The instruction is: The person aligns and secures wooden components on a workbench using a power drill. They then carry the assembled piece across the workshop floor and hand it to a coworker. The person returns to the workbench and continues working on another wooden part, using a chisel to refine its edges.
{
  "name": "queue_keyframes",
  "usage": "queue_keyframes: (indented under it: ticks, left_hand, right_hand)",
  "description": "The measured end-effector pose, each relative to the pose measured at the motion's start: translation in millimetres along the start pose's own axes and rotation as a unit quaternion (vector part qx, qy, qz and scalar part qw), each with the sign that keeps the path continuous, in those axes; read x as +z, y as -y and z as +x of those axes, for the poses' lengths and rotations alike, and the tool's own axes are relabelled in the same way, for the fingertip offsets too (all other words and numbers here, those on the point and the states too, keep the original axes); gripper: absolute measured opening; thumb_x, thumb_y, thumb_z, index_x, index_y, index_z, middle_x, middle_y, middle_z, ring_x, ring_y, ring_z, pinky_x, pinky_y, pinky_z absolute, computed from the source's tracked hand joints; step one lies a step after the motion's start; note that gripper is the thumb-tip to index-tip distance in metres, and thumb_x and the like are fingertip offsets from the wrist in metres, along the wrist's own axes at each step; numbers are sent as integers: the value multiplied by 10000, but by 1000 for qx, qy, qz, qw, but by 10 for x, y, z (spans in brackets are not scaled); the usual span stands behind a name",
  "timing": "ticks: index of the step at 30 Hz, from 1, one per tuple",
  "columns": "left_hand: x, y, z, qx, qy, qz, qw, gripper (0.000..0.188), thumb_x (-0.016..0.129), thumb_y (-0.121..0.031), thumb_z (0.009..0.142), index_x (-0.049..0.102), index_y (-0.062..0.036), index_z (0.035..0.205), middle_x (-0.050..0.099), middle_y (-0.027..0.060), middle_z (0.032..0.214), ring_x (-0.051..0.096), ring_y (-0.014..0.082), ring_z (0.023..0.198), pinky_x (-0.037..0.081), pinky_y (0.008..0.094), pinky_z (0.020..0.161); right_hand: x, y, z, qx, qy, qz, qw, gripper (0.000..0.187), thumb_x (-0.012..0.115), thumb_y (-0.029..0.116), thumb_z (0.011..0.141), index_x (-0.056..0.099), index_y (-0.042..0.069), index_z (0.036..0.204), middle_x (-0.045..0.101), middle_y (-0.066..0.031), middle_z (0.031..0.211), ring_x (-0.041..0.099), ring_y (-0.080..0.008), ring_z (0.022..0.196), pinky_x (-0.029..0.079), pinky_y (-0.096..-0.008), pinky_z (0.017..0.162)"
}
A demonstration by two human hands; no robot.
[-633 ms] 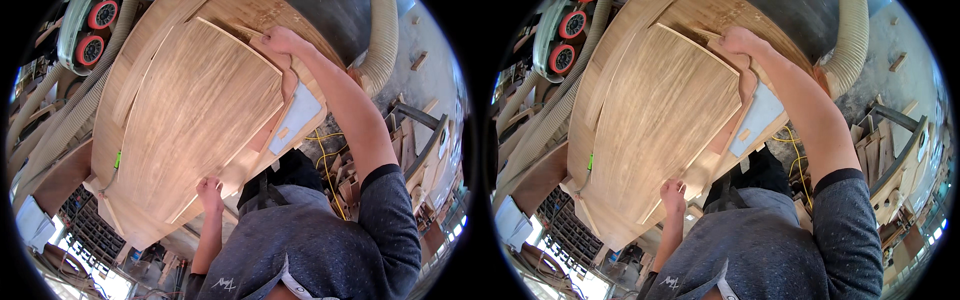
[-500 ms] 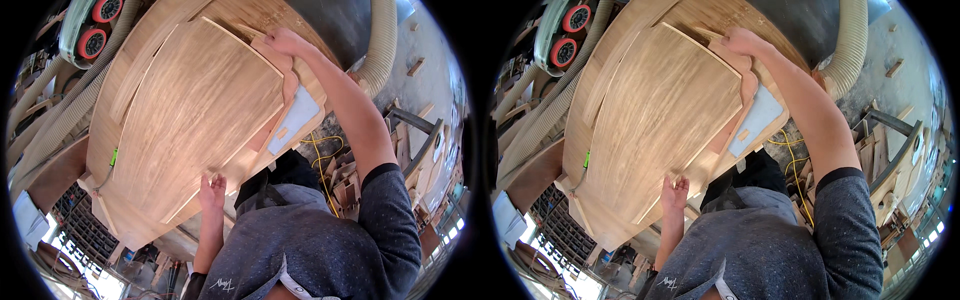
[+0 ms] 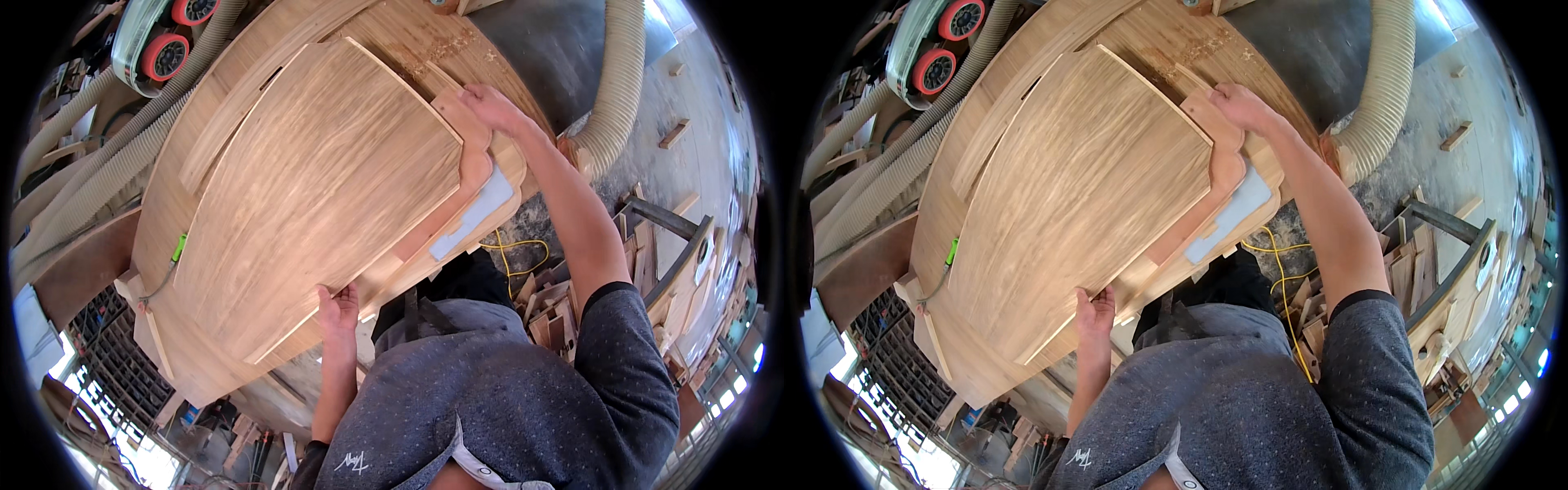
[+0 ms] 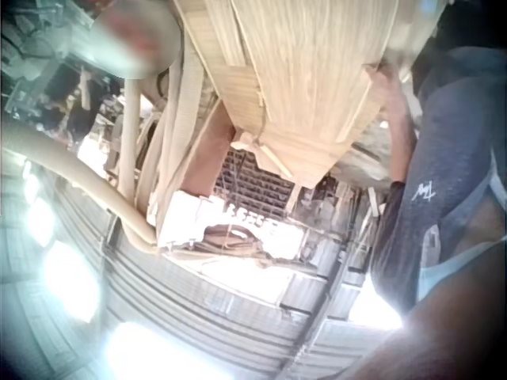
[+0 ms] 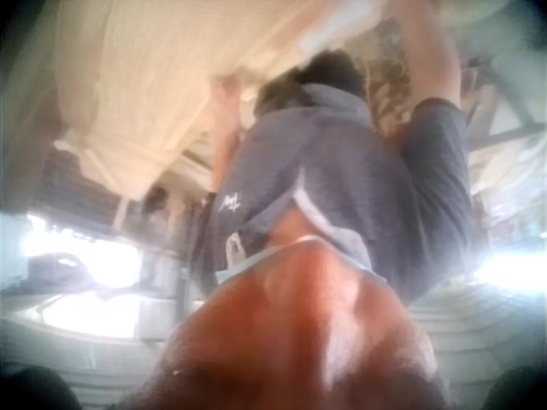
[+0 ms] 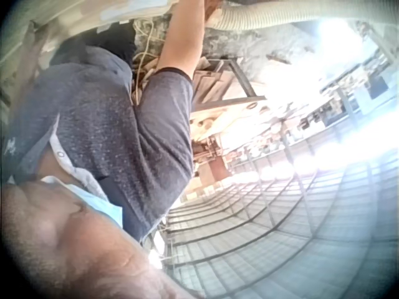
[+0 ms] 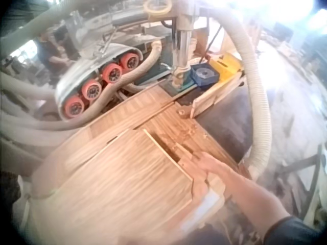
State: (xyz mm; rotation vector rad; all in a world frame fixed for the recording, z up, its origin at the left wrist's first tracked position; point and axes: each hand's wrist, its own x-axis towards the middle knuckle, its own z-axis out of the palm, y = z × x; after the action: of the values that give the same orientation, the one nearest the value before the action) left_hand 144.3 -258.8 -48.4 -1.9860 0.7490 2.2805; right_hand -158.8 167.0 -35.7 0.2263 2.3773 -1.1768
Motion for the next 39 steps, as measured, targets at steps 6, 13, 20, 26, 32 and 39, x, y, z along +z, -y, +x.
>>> queue_keyframes:
  ticks: [6, 13, 20, 26, 32, 39]
  left_hand:
    - [-64, -85, -50, 9, -34, 33, 999, 475, 492, -466, 1027, 509, -66, 1282, 583, 128, 1221, 596, 255, 1095, 551, 434, 947]
    - [-27, -173, -204, 26, -56, 53, 997, 449, 500, -453, 1026, 527, -66, 1252, 608, 124, 1147, 619, 250, 1020, 576, 411, 917]
    - [-27, -228, -306, 27, -58, 68, 996, 467, 502, -459, 1021, 515, -60, 1263, 608, 140, 1143, 621, 264, 1009, 584, 416, 904]
    - [-120, -289, -293, 23, -46, 76, 996, 425, 484, -411, 1038, 504, -50, 1262, 611, 160, 1170, 631, 284, 1045, 573, 458, 958]
    - [-120, -312, -307, 14, -23, 77, 997, 370, 483, -370, 1047, 506, -52, 1235, 618, 160, 1173, 634, 293, 1075, 563, 472, 984]
    - [-136, -293, -276, 8, -39, 93, 995, 343, 482, -359, 1050, 508, -67, 1228, 622, 160, 1159, 643, 290, 1060, 563, 467, 987]
  right_hand:
    - [94, -192, 0, 10, 3, 104, 995, 585, 531, 413, 995, 568, -90, 1291, 638, -243, 1258, 605, -305, 1170, 446, -369, 1007]
    - [151, -296, -47, 16, -1, 181, 983, 510, 556, 395, 990, 612, -46, 1239, 674, -163, 1147, 610, -205, 1055, 473, -331, 932]
    - [213, -156, -130, 3, 32, 249, 968, 404, 547, 345, 1002, 647, -20, 1143, 688, -85, 990, 598, -130, 915, 497, -307, 826]
    - [374, 68, -232, 29, 36, 259, 965, 407, 526, 356, 1024, 638, -7, 1169, 678, -59, 1029, 594, -124, 942, 491, -299, 853]
    - [558, 91, -295, 47, 56, 292, 954, 384, 529, 341, 1021, 636, 4, 1170, 661, -56, 1053, 576, -133, 984, 470, -304, 889]
    - [629, 46, -328, 70, 71, 382, 919, 333, 550, 301, 1023, 629, 26, 1193, 638, -22, 1108, 555, -108, 1024, 442, -267, 929]
